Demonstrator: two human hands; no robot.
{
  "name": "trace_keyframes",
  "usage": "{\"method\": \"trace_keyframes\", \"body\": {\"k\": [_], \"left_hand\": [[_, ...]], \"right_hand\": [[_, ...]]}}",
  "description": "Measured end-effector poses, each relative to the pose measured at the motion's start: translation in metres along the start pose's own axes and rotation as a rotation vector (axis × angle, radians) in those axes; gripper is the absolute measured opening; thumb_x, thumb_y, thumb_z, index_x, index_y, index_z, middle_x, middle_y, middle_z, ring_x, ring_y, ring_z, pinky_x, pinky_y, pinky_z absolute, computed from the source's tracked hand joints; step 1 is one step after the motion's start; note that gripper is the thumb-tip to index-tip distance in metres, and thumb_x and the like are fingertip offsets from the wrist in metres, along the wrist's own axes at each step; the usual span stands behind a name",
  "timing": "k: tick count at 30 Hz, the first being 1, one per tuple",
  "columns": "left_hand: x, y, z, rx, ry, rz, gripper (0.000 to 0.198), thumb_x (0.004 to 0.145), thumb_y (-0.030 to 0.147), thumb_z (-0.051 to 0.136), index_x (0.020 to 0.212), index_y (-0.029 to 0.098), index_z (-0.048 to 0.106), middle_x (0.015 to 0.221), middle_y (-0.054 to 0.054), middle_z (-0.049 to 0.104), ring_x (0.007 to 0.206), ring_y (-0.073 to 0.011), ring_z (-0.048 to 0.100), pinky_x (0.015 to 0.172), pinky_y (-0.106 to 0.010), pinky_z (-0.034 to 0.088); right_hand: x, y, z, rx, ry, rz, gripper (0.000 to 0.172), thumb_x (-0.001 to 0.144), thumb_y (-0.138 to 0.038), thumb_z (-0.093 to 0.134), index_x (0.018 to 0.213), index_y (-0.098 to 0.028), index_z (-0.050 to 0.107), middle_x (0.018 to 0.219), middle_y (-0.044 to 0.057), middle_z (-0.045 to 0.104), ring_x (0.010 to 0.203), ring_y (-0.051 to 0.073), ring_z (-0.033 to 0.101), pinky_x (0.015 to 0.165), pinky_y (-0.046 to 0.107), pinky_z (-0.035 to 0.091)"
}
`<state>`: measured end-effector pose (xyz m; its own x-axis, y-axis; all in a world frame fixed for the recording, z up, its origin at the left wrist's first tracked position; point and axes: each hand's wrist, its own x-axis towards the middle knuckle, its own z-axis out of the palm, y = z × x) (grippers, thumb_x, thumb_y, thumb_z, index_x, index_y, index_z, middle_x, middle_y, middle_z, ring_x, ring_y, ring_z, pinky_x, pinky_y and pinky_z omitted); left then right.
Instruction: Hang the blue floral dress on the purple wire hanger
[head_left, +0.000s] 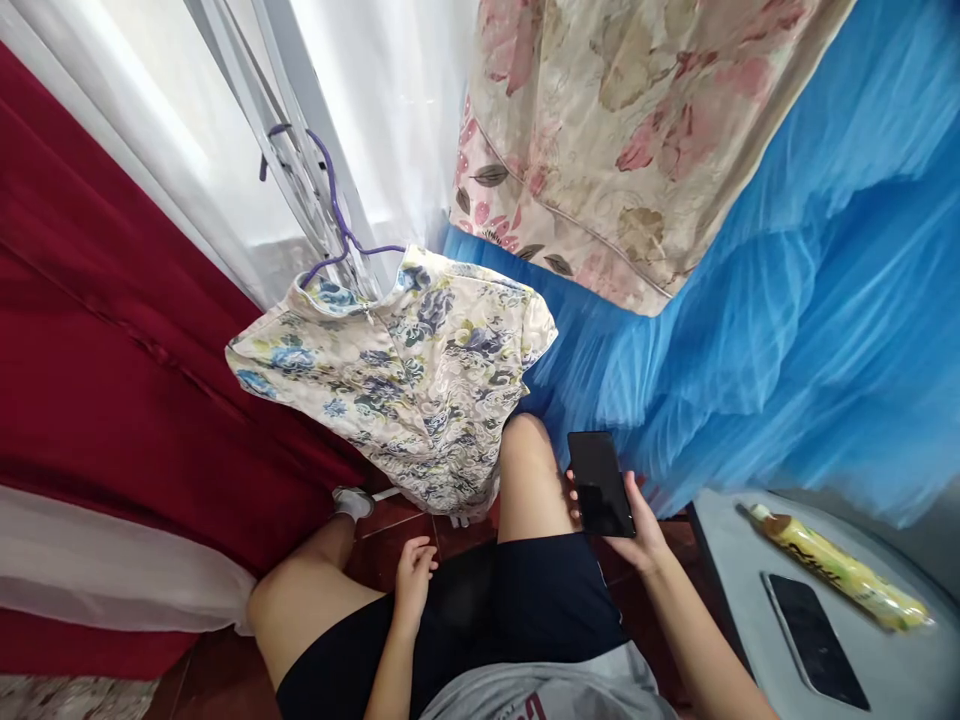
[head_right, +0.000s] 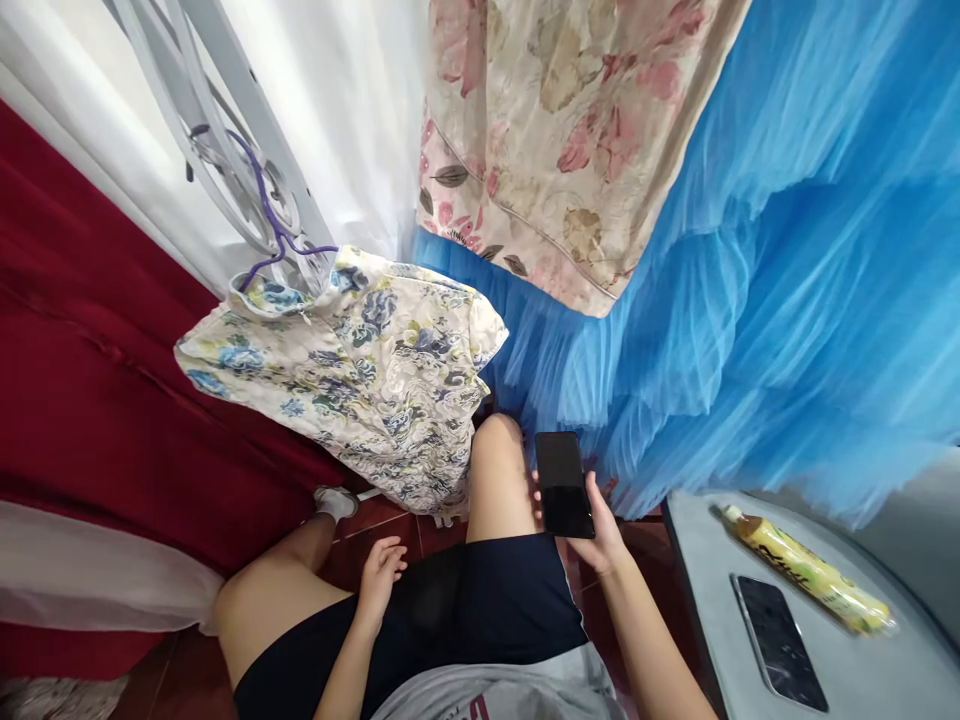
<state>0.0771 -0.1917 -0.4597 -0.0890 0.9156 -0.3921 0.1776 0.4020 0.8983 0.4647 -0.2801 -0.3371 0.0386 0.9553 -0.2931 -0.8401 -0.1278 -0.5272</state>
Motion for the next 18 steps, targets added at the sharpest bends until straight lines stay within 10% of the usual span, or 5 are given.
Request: {"method": "trace_keyframes", "body": {"k": [9, 18], "left_hand": [[0.002, -0.005, -0.003, 0.014, -0.046, -0.007, 0.05, 0.062, 0.053, 0.066, 0.097, 0.018, 0.064, 0.09, -0.008, 0.073, 0.063, -0.0164, 0.067, 0.058, -0.026, 0.046], [0.008, -0.012, -0.002, 0.008, -0.085, -0.023, 0.047, 0.061, 0.049, 0.069, 0.096, 0.018, 0.063, 0.09, -0.008, 0.073, 0.063, -0.0162, 0.066, 0.055, -0.023, 0.043]], "right_hand": [[0.024, 0.026, 0.05, -0.008, 0.043, 0.06, 0.054, 0.102, -0.056, 0.045, 0.133, -0.017, 0.067, 0.115, 0.017, 0.079, 0.102, 0.031, 0.077, 0.091, 0.048, 0.062], [0.039, 0.02, 0.041, -0.165, 0.458, -0.149, 0.037, 0.088, -0.046, 0.066, 0.108, -0.015, 0.075, 0.095, 0.011, 0.082, 0.095, 0.032, 0.079, 0.087, 0.046, 0.064]]}}
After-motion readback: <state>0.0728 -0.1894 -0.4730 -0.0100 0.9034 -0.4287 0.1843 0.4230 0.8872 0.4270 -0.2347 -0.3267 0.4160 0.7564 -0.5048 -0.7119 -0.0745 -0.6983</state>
